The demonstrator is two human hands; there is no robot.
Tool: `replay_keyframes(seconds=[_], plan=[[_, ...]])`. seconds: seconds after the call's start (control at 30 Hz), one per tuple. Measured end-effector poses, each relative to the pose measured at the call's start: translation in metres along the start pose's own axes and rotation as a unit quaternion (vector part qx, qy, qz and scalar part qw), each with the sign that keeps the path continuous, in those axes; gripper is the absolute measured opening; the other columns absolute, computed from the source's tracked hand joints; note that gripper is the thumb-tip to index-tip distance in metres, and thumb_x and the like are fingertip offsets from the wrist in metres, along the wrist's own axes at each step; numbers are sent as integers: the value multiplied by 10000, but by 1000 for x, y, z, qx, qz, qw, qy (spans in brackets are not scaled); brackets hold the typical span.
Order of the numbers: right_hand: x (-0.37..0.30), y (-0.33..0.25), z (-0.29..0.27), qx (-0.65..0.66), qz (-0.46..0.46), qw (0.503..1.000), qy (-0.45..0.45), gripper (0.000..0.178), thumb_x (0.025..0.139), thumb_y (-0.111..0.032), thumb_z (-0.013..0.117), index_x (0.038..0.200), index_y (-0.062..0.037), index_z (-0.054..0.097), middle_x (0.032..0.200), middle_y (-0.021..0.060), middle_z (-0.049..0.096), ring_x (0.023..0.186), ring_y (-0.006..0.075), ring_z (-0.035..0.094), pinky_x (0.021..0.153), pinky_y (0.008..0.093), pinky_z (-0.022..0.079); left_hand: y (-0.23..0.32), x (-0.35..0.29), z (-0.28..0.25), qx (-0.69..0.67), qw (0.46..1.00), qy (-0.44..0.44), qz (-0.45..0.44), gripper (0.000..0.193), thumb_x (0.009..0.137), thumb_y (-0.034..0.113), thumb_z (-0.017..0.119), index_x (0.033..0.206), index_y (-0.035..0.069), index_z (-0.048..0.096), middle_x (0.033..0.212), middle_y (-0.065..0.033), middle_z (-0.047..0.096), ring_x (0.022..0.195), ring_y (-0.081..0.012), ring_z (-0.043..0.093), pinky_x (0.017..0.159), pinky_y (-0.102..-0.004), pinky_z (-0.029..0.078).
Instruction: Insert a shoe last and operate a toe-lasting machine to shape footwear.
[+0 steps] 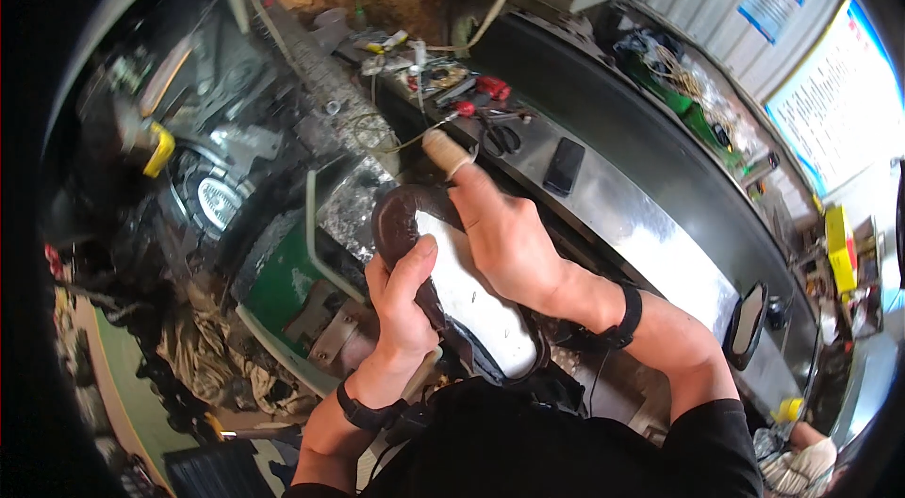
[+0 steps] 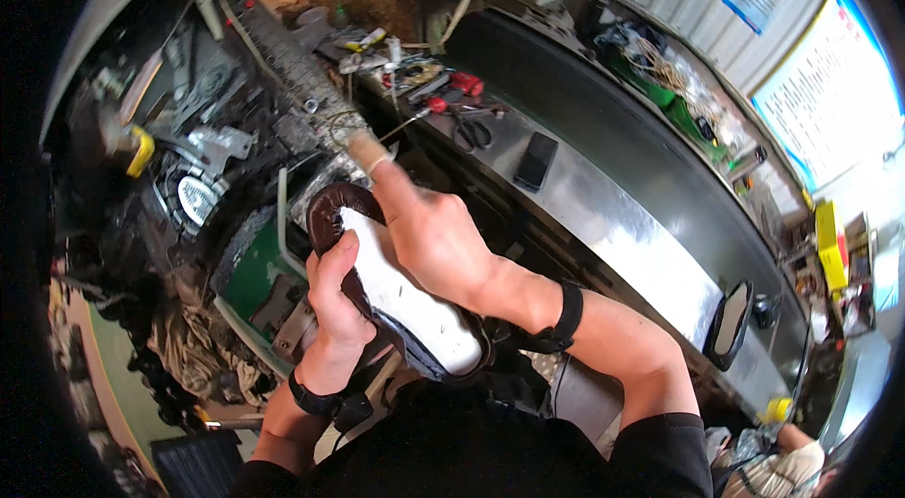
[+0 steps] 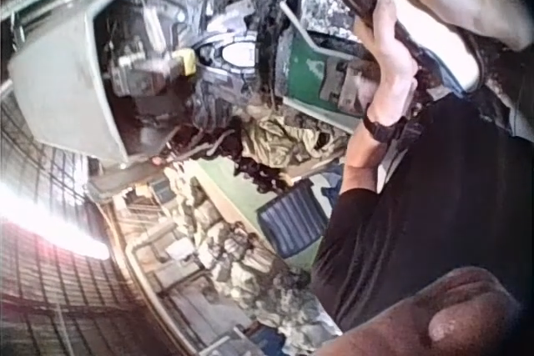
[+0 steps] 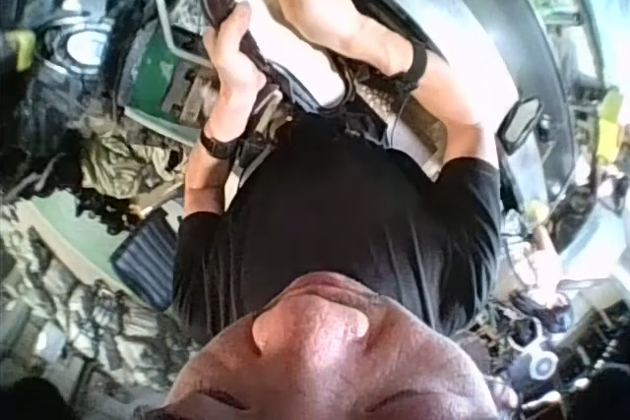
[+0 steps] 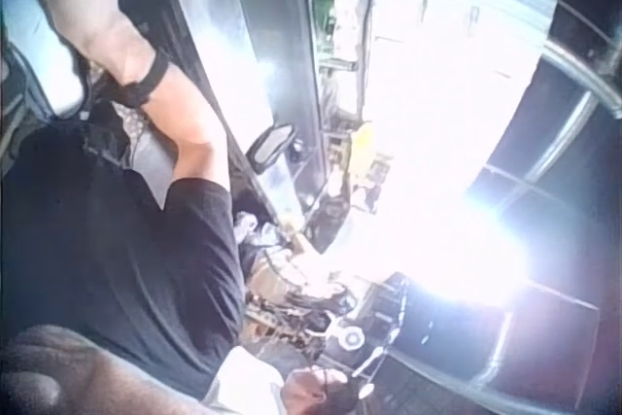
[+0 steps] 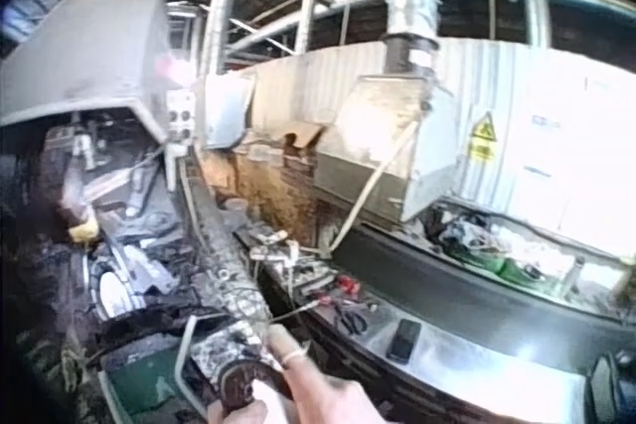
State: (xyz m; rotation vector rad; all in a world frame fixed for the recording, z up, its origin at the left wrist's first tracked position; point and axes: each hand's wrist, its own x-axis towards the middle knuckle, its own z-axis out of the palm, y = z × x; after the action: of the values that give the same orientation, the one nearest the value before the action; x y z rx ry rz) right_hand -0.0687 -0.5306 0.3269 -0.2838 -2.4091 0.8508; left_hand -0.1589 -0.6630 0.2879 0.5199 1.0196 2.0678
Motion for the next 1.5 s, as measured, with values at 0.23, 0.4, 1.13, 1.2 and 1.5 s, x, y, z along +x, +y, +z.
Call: replay_keyframes(seconds=[0.23, 0.4, 1.13, 1.2, 1.5], plan=[[-41, 64, -36, 333, 93, 932, 112, 759, 986, -243, 678, 1571, 19, 272, 1257, 205, 644, 1145, 239, 636, 1004, 345, 475, -62, 49, 66, 321, 916, 78, 229, 451, 1102, 340, 388, 1242, -34, 598, 1147, -135, 671, 1035, -201, 627, 907, -341, 489], [-74, 121, -93, 352, 116, 915, 157, 854, 955, -160, 715, 1612, -13, 190, 1249, 168, 647, 1143, 210, 633, 1018, 350, 471, -123, 82, 117, 363, 909, -17, 204, 497, 1112, 341, 319, 1239, -48, 602, 1122, -146, 684, 1026, -223, 641, 909, -354, 498], [-260, 275, -176, 815, 385, 316, 296, 1074, 813, -547, 798, 1610, -133, 208, 1567, 216, 378, 1473, 396, 339, 1199, 635, 288, -318, 194, 253, -12, 983, -85, -161, 618, 1063, 539, 429, 1547, 169, 324, 1430, -63, 497, 1285, -245, 522, 1069, -427, 469], [-264, 259, -177, 839, 310, 325, 308, 1073, 767, -542, 847, 1577, -114, 289, 1490, 195, 485, 1415, 387, 435, 1204, 665, 289, -316, 195, 256, -24, 974, -48, -220, 575, 1061, 570, 417, 1498, 197, 423, 1416, -22, 542, 1277, -232, 534, 1091, -418, 442], [-332, 247, -133, 34, 207, 947, 245, 1304, 770, -138, 897, 1606, -21, -98, 1600, 309, 285, 1479, 402, 340, 1207, 480, 279, -275, 195, 271, 81, 908, -329, -246, 637, 785, 23, 842, 1351, -28, 555, 1281, -196, 676, 1226, -294, 644, 1078, -453, 494]])
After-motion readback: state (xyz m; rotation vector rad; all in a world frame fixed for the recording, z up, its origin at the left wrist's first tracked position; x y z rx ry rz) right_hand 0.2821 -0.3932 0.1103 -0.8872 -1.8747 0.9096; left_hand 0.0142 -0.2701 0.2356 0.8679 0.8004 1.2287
